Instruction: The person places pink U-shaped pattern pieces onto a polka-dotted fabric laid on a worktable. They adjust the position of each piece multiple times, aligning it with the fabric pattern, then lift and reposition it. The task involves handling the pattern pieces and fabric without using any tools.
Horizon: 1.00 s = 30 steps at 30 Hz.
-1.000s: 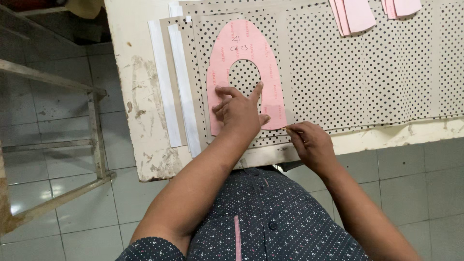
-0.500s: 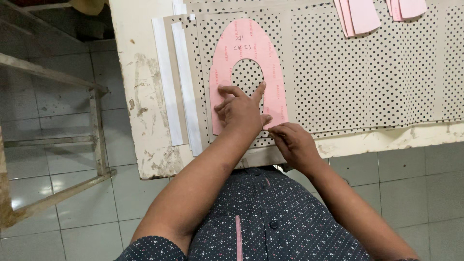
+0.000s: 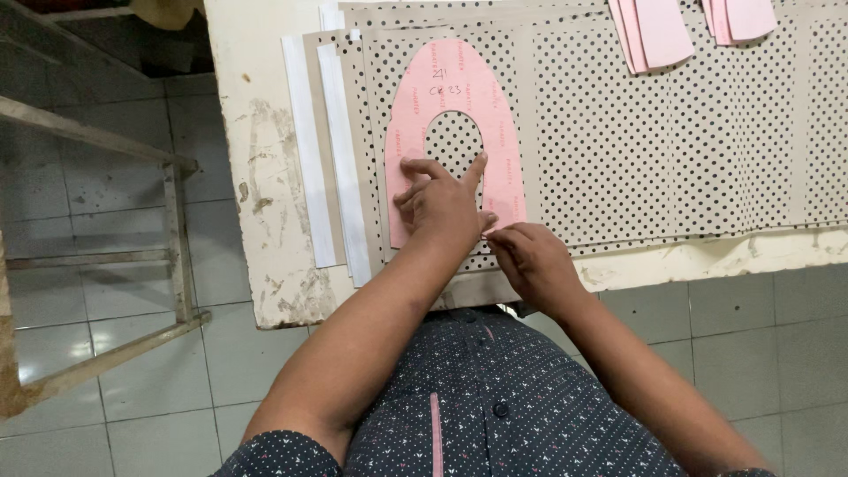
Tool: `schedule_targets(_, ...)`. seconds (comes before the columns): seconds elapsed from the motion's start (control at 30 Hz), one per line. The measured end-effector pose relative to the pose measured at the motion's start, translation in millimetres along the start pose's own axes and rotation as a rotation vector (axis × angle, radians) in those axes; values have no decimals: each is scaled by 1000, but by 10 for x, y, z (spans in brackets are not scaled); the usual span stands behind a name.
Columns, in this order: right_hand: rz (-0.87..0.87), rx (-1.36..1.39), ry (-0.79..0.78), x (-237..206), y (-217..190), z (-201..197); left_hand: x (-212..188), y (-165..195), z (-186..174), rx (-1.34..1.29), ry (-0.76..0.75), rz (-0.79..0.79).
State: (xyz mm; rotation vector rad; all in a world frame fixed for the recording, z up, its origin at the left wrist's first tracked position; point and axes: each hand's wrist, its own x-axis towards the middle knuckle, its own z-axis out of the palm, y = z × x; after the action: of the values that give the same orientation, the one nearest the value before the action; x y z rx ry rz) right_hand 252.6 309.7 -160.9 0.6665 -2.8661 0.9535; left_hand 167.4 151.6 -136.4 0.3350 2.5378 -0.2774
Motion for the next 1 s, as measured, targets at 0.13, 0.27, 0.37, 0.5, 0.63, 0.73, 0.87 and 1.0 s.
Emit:
schedule_targets(0.13,125,114,-3,-22,16,-100,4,-23,-24,-119,-68,-13)
schedule_targets(0.27,102,149,14,45,86,-135,-19,-80,79,-189,27,-11)
schedule_targets(0.37,119,151,-10,80,112,-109,-54,-185,240,-225,179,7)
schedule_targets(0.5,129,118,-43,96,126,-65,-191,-395,532,-315,481,57)
schedule_targets(0.63,82,33,-67,147,127,-51,-226,-519,691,-476,486,34)
schedule_targets(0.73,20,-15,-21,294,147,-51,-230,-532,755,-463,535,48)
schedule_targets(0.87,28,-18,74,519,183,-69,-214,-531,799,-431,631,28)
schedule_targets(1.0,74,-49,-35,551,167,-83,-211,-555,781,-439,565,26)
